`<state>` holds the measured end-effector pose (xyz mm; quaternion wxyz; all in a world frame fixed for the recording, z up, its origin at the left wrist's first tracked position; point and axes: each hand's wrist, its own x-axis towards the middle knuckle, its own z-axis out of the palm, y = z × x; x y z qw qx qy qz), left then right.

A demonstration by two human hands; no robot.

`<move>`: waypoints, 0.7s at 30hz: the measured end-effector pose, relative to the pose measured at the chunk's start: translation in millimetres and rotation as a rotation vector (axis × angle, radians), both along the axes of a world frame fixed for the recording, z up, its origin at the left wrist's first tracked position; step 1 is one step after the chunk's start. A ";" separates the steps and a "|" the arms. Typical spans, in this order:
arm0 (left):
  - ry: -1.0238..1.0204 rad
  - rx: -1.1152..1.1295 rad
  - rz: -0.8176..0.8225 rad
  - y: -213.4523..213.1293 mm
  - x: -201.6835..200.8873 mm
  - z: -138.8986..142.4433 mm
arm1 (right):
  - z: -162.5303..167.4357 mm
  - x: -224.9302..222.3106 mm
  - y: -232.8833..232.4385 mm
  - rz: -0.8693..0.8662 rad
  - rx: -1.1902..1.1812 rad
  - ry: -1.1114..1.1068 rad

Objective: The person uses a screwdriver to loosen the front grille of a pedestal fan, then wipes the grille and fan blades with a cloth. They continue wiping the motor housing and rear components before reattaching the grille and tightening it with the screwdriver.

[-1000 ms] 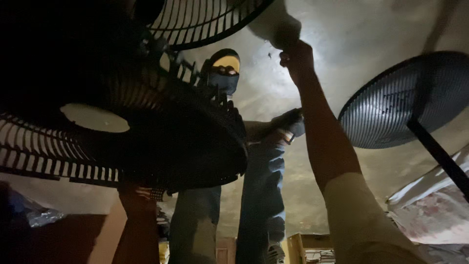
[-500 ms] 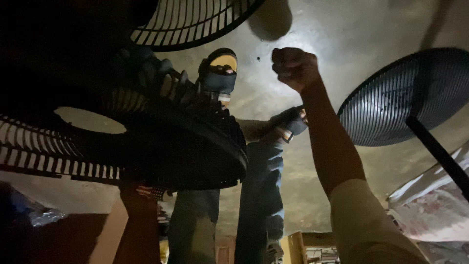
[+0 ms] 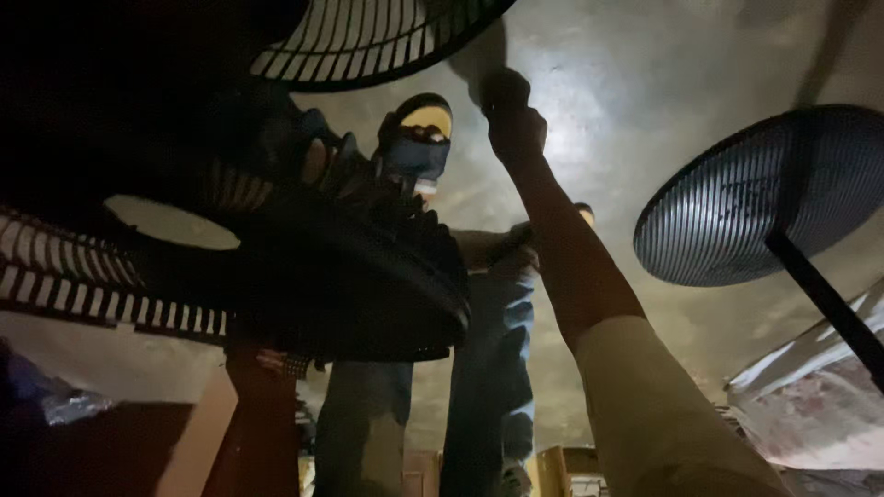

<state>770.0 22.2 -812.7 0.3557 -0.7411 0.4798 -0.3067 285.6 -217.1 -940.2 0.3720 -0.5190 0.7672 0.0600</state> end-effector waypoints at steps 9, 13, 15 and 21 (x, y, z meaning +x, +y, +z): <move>0.030 -0.012 0.024 -6.0 -3.5 1.3 | 22.1 -11.3 3.3 -0.100 0.072 -0.081; 0.049 -0.006 0.025 2.0 -1.6 -2.6 | 23.8 -14.4 12.8 -0.042 -0.215 -0.144; 0.054 -0.022 0.013 7.0 -2.7 -5.1 | 15.0 -21.7 12.4 0.036 -0.364 -0.194; 0.063 -0.039 -0.013 16.7 -4.3 -6.4 | -15.0 -34.7 12.1 0.272 0.096 0.017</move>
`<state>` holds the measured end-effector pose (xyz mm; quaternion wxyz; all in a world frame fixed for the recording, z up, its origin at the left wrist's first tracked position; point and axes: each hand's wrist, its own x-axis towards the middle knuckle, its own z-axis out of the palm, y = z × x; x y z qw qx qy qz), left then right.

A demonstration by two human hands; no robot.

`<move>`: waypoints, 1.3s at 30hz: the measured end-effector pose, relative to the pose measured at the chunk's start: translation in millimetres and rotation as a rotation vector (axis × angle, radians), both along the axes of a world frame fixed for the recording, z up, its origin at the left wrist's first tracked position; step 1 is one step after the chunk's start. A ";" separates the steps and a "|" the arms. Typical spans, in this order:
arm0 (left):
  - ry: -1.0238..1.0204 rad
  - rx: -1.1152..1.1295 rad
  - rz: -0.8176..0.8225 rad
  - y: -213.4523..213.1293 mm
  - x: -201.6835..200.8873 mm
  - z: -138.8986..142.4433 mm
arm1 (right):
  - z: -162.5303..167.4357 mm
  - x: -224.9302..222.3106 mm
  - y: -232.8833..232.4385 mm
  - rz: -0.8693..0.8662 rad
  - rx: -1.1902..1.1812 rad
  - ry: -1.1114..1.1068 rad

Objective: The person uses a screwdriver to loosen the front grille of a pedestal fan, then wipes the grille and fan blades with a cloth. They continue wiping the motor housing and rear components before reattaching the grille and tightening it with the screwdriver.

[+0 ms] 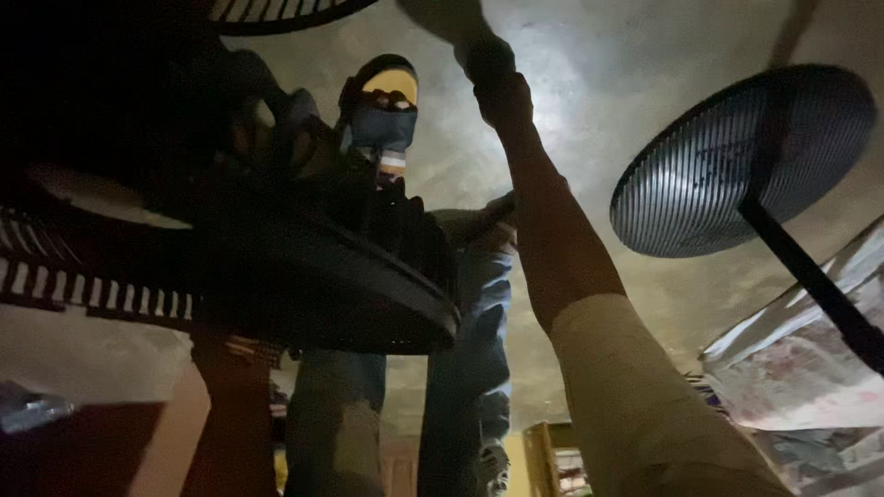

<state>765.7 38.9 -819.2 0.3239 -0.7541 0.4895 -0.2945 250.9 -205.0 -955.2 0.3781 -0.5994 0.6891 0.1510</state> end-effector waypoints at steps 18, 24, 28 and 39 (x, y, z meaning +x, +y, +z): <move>-0.079 0.152 0.096 -0.3 -3.4 -4.1 | 39.7 17.6 -13.7 -0.584 0.155 0.164; -0.725 0.053 -0.841 -30.8 28.8 -6.5 | 36.9 -21.5 -5.2 0.288 -0.312 -0.388; 0.397 0.223 -0.230 -31.1 10.8 31.1 | 83.9 -31.7 15.4 -1.153 0.205 -1.179; 1.732 -0.028 0.335 -225.9 -131.3 184.8 | 358.4 -125.2 27.8 -1.461 -0.433 -1.611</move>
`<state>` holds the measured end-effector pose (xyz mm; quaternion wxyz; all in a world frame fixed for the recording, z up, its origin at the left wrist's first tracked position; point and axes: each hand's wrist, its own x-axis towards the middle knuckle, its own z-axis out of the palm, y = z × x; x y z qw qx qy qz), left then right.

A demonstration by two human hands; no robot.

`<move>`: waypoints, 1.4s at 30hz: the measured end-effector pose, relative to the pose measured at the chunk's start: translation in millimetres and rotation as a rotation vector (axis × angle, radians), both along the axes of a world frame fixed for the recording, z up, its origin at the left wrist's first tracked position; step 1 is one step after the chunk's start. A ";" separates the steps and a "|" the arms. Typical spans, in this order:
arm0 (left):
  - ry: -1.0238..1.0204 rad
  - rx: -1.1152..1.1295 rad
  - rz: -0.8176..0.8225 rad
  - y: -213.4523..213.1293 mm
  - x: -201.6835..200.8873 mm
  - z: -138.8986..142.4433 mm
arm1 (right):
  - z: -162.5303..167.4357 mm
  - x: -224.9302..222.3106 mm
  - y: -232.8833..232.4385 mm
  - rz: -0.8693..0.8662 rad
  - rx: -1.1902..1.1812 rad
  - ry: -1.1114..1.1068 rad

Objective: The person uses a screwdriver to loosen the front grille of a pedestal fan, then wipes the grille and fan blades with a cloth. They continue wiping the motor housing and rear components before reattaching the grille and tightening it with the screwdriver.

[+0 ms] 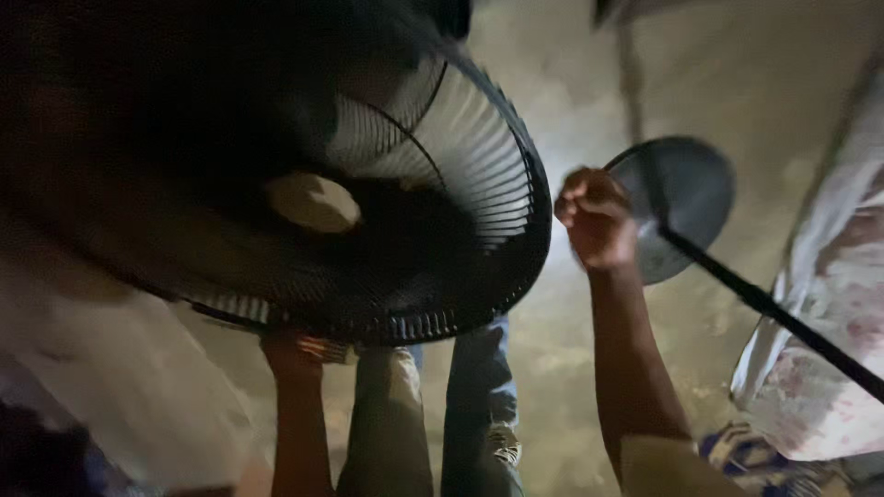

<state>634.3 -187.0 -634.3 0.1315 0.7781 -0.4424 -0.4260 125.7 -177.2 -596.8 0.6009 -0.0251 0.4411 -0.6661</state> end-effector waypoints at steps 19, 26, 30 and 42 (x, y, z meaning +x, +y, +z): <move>0.664 0.369 0.064 -109.5 -241.7 425.8 | 599.3 -15.6 236.4 -0.675 0.710 0.625; 0.758 0.278 -0.263 -44.3 -354.5 481.7 | 617.9 21.7 406.2 -0.971 0.629 0.777; 0.787 0.172 -0.492 12.9 -400.6 542.1 | 615.8 36.8 486.0 -1.253 0.460 0.404; 0.990 -0.096 -0.773 191.8 -536.3 531.3 | 592.6 0.2 615.0 -1.136 1.203 1.175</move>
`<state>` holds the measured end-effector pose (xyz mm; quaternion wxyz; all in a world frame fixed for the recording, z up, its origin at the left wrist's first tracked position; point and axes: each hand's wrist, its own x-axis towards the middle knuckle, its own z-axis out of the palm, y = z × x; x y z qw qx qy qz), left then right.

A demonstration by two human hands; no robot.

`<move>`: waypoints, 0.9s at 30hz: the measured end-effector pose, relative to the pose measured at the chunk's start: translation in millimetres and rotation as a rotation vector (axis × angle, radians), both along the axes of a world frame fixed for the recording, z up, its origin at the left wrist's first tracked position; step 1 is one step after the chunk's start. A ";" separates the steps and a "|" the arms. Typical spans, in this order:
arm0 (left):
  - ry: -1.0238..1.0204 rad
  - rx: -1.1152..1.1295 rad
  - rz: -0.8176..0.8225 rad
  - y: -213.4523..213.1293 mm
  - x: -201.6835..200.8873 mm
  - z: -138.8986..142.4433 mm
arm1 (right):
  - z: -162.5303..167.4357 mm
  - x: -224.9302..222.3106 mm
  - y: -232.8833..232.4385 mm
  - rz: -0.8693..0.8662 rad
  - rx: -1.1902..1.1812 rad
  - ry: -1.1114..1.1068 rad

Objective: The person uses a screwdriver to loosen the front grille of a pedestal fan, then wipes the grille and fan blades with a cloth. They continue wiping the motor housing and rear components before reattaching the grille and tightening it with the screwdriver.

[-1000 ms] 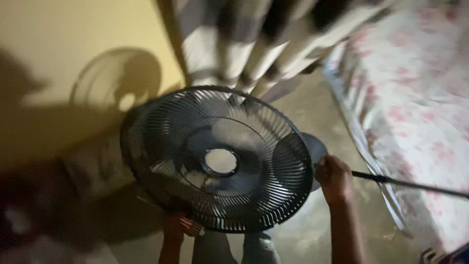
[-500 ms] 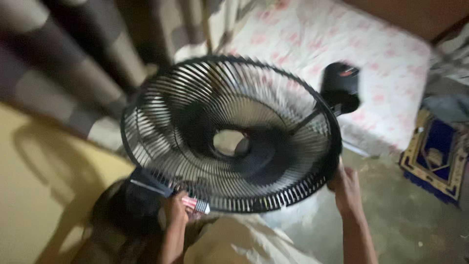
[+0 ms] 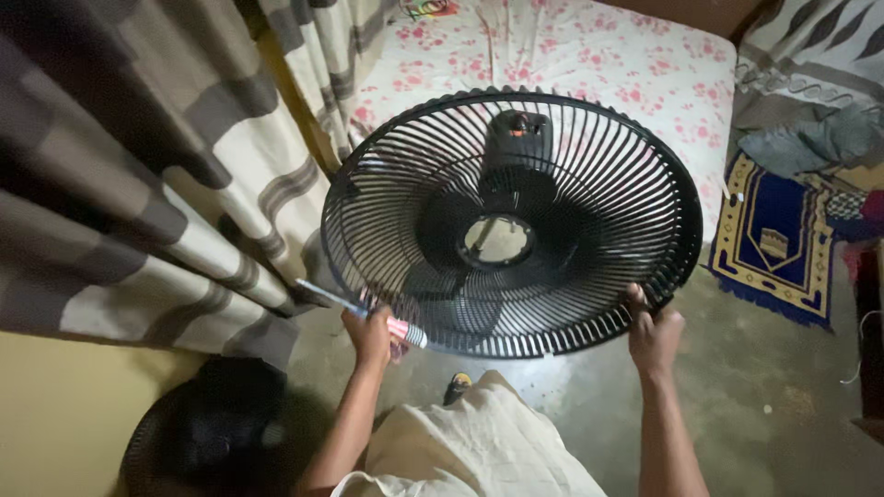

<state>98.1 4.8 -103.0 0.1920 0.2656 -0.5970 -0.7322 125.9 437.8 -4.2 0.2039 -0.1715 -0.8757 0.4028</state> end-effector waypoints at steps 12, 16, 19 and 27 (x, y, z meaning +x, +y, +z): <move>-0.005 -0.133 -0.076 60.3 -85.7 37.1 | -39.1 -98.4 44.9 0.071 0.056 0.273; 0.063 -0.214 -0.116 57.0 -101.5 34.0 | -43.4 -118.8 36.2 -0.021 0.125 0.154; 0.033 -0.240 -0.260 49.9 -116.2 34.1 | -45.7 -125.7 31.1 0.009 0.090 0.147; -0.084 -0.446 -0.357 43.8 -124.9 24.8 | -60.8 -115.3 26.9 0.038 0.030 0.111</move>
